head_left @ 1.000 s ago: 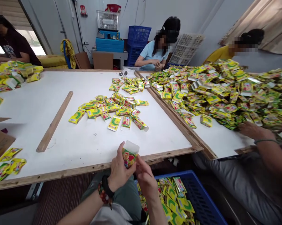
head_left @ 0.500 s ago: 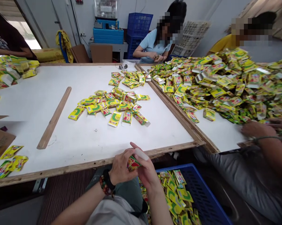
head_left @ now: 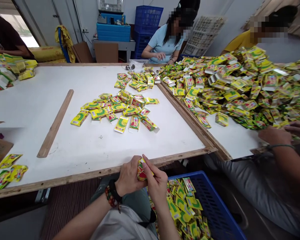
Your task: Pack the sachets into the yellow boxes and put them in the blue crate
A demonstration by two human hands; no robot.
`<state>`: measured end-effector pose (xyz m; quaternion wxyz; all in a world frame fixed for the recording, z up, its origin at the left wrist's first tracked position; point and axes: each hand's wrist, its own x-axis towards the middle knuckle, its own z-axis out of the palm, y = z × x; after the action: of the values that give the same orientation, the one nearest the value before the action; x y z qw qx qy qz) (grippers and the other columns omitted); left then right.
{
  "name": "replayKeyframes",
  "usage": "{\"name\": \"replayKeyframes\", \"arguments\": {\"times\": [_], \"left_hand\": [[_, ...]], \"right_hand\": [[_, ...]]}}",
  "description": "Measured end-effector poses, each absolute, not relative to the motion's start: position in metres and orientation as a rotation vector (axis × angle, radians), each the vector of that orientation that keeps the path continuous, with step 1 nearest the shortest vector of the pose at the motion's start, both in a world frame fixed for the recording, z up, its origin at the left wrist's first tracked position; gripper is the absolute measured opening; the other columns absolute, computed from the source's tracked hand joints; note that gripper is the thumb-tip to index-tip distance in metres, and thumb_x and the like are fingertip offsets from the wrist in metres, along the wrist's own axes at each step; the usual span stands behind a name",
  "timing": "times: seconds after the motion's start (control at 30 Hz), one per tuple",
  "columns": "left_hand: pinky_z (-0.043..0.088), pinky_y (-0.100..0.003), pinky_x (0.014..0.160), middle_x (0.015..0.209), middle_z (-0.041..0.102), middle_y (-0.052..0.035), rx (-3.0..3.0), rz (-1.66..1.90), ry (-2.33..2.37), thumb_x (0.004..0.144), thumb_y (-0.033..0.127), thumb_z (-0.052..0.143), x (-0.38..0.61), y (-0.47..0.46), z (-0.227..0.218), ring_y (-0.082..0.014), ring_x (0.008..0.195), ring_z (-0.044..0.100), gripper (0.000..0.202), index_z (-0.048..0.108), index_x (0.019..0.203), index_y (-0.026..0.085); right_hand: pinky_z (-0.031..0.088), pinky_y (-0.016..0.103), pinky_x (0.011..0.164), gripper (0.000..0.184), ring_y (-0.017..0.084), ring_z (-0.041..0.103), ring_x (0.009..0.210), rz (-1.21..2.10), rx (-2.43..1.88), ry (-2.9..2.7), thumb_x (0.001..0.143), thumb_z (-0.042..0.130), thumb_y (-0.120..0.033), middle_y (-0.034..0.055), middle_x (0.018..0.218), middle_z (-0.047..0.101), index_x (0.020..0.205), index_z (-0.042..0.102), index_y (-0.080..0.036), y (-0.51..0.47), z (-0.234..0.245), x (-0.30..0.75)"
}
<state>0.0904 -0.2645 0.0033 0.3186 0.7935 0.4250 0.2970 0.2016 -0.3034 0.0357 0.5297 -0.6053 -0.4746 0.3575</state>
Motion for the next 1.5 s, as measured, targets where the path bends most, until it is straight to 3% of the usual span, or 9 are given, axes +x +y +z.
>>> {"name": "replayKeyframes", "arguments": {"times": [0.3,0.43,0.5,0.67,0.8,0.93,1.03,1.2,1.5], "left_hand": [[0.05,-0.034,0.069,0.096,0.058,-0.0065,2.092,0.688,1.115,0.074,0.026,0.055,0.088,-0.263,0.006,-0.0218,0.08,0.06,0.039,0.043,0.111,0.02],[0.048,-0.036,0.091,0.115,0.059,-0.0073,2.268,0.55,0.846,0.074,0.043,0.066,0.074,-0.219,0.036,-0.0245,0.104,0.058,0.049,0.048,0.115,0.022],[0.044,-0.039,0.096,0.121,0.058,-0.011,2.322,0.547,1.19,0.082,0.05,0.058,0.067,-0.179,0.045,-0.0267,0.112,0.054,0.047,0.049,0.117,0.02],[0.045,-0.04,0.091,0.121,0.056,-0.0217,2.208,0.145,1.851,0.078,0.048,0.064,0.068,-0.091,0.045,-0.0343,0.117,0.051,0.06,0.046,0.12,0.009],[0.048,-0.035,0.084,0.112,0.062,-0.0185,2.242,0.106,1.771,0.074,0.034,0.066,0.065,-0.094,0.051,-0.0302,0.104,0.061,0.046,0.054,0.112,0.011],[0.049,-0.03,0.074,0.09,0.07,-0.0081,2.318,0.066,1.479,0.076,0.048,0.06,0.043,-0.153,0.083,-0.0247,0.085,0.066,0.035,0.065,0.095,0.019],[0.05,-0.031,0.078,0.092,0.07,-0.0043,2.269,0.232,1.132,0.075,0.041,0.064,0.033,-0.2,0.101,-0.0232,0.086,0.065,0.031,0.065,0.098,0.022],[0.053,-0.035,0.079,0.124,0.057,-0.011,1.792,0.887,1.428,0.07,0.042,0.072,0.055,-0.249,0.067,-0.0219,0.093,0.061,0.066,0.045,0.127,0.02],[0.052,-0.032,0.064,0.099,0.067,-0.0046,1.832,1.04,1.354,0.076,0.033,0.062,0.091,-0.273,0.003,-0.0193,0.072,0.065,0.072,0.025,0.138,0.022]], "right_hand": [[0.056,0.035,0.087,0.038,0.024,0.068,0.104,0.707,-1.358,-1.501,0.091,0.052,-0.024,0.0085,0.12,0.068,0.128,0.06,-0.024,-0.303,0.031,0.203],[0.058,0.029,0.056,0.036,0.021,0.072,0.062,0.659,-1.656,-1.527,0.092,0.049,-0.035,0.0085,0.095,0.077,0.117,0.069,-0.019,-0.324,0.035,0.236],[0.055,0.03,0.046,0.039,0.021,0.067,0.047,0.545,-1.861,-1.584,0.088,0.052,-0.042,0.0096,0.088,0.078,0.109,0.073,-0.018,-0.334,0.038,0.26],[0.061,0.035,0.071,0.039,0.029,0.072,0.091,0.341,-1.828,-1.686,0.087,0.052,-0.045,0.0107,0.105,0.075,0.107,0.074,-0.02,-0.333,0.036,0.278],[0.058,0.039,0.085,0.036,0.028,0.067,0.107,0.327,-1.669,-1.763,0.091,0.049,-0.037,0.0121,0.119,0.068,0.117,0.069,-0.021,-0.31,0.023,0.251],[0.044,0.053,0.102,0.053,0.032,0.039,0.136,0.2,-1.563,-1.79,0.091,0.05,-0.026,0.0124,0.148,0.042,0.143,0.042,-0.022,-0.286,0.022,0.225],[0.034,0.056,0.109,0.06,0.029,0.044,0.133,0.344,-1.376,-1.899,0.09,0.046,-0.016,0.0098,0.143,0.049,0.147,0.033,-0.026,-0.277,0.029,0.21],[0.055,0.035,0.085,0.041,0.023,0.068,0.099,0.846,-1.322,-1.543,0.093,0.044,-0.023,0.0103,0.118,0.069,0.134,0.052,-0.022,-0.29,0.023,0.191],[0.048,0.044,0.098,0.041,0.029,0.061,0.114,1.392,-0.938,-0.646,0.074,0.071,-0.041,0.0088,0.12,0.069,0.111,0.071,-0.024,-0.307,0.015,0.206]]}}
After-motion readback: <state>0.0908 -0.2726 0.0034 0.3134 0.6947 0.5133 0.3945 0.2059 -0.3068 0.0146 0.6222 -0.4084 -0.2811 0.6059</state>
